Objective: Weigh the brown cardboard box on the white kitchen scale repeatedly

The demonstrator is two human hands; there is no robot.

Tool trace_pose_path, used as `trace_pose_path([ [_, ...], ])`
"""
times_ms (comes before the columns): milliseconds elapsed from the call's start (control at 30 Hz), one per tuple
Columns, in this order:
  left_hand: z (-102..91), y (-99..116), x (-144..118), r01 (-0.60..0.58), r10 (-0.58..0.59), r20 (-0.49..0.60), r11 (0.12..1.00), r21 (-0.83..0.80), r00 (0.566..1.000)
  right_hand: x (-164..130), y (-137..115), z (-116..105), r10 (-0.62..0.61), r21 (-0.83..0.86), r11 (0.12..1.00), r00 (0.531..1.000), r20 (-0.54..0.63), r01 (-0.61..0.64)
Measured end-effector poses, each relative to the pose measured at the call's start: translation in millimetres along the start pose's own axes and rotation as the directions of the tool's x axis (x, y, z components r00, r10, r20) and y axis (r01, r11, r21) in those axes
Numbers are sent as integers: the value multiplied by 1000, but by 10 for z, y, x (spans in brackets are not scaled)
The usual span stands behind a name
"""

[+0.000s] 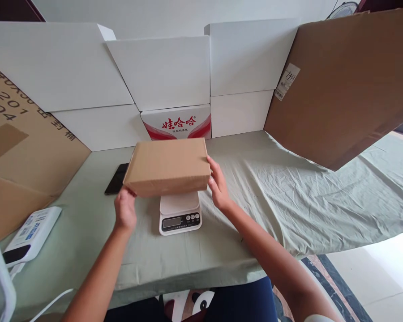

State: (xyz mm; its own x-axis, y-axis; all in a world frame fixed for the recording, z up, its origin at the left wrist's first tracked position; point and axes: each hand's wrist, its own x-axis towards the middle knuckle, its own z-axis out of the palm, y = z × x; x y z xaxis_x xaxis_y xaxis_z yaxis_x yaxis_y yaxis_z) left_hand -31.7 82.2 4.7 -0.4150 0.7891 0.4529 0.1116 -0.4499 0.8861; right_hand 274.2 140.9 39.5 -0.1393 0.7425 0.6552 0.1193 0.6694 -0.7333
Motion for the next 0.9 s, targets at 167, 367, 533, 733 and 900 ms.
trace_pose_path([
  [167,308,-267,582,67,-64,26,989,-133,998,493,342,203,46,41,998,996,-70,-43],
  [367,390,-778,627,247,-248,15,957,-150,969,511,829,415,202,33,979,979,-12,-202],
  [533,364,-807,642,286,-286,23,943,-169,958,498,816,402,284,70,957,959,-8,-282],
  [733,360,-704,639,277,-268,73,944,-181,961,480,788,388,292,138,948,956,-11,-288],
  [900,329,-653,625,230,-232,6,957,-176,973,434,831,366,312,188,934,950,-11,-305],
])
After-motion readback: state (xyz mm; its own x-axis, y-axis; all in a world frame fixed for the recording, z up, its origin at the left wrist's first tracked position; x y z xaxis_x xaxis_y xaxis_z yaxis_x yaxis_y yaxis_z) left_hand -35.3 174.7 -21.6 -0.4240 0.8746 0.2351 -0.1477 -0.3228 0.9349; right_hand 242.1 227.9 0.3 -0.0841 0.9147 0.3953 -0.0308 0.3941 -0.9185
